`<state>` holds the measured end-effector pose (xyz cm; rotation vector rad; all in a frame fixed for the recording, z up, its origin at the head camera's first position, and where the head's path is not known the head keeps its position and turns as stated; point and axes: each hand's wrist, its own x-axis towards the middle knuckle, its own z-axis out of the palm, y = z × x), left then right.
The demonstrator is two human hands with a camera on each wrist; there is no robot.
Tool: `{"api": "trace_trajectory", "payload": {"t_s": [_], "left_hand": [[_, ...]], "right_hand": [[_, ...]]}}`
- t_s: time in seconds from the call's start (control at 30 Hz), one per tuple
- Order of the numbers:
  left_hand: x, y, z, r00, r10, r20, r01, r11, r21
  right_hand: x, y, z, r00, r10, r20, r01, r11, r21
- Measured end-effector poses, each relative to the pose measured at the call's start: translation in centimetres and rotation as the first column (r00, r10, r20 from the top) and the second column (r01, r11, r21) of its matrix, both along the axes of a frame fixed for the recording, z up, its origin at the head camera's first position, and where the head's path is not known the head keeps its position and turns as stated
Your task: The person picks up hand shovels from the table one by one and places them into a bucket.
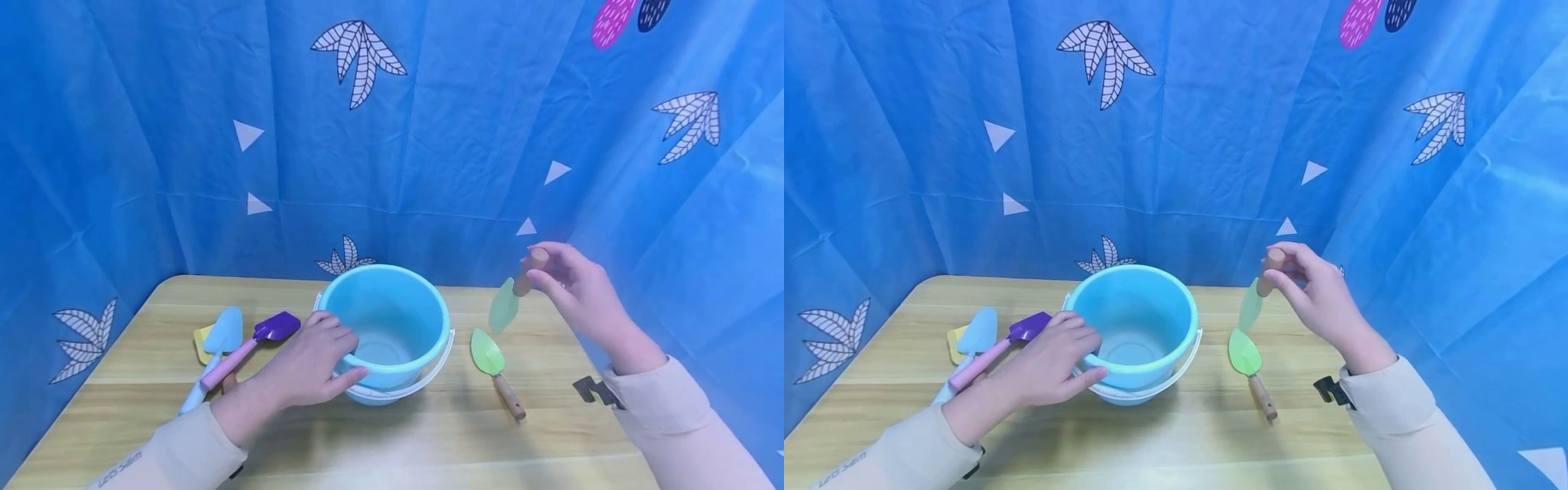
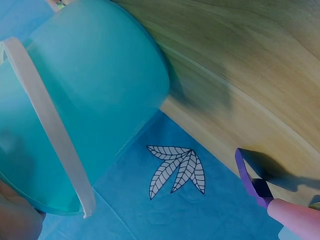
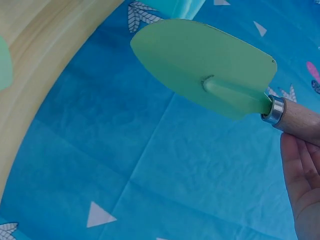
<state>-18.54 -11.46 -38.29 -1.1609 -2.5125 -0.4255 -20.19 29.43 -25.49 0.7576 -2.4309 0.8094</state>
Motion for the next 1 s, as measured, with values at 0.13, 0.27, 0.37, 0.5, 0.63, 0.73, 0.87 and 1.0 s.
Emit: {"api": "trace_trajectory", "payload": {"t_s": [0.13,0.27,0.37,0.5,0.63,0.73,0.87,1.0], "left_hand": [[-0.1,0.0,0.1,1.000,-0.002,-0.008,0.002,1.000,0.003],[-0.1,0.0,0.1,1.000,-0.001,-0.004,0.001,1.000,0.004],[-0.1,0.0,0.1,1.000,-0.001,0.001,0.001,1.000,0.002],[0.0,0.0,0.1,1.000,0.000,-0.001,0.000,1.000,0.000],[-0.1,0.0,0.2,1.000,-0.001,-0.010,0.001,1.000,0.000],[0.0,0.0,0.2,1.000,0.001,-0.012,-0.001,1.000,0.000],[0.0,0.1,0.2,1.000,0.001,-0.011,-0.001,1.000,0.000],[0.0,0.0,0.2,1.000,-0.002,-0.016,0.002,1.000,0.004]], "right_hand": [[0.0,-0.4,0.8,0.999,0.031,-0.028,-0.031,1.000,0.002],[-0.1,-1.0,1.6,0.995,0.072,-0.063,-0.071,0.997,0.006],[0.0,-1.5,2.2,0.992,0.091,-0.084,-0.091,0.996,0.003],[0.3,-2.3,2.9,0.988,0.125,-0.093,-0.127,0.992,-0.016],[0.6,-3.2,3.3,0.982,0.165,-0.096,-0.169,0.985,-0.035],[0.7,-3.7,3.5,0.976,0.187,-0.111,-0.192,0.981,-0.032],[0.5,-4.2,3.6,0.967,0.219,-0.133,-0.225,0.974,-0.030],[0.4,-4.9,3.8,0.955,0.257,-0.147,-0.266,0.963,-0.043]]}}
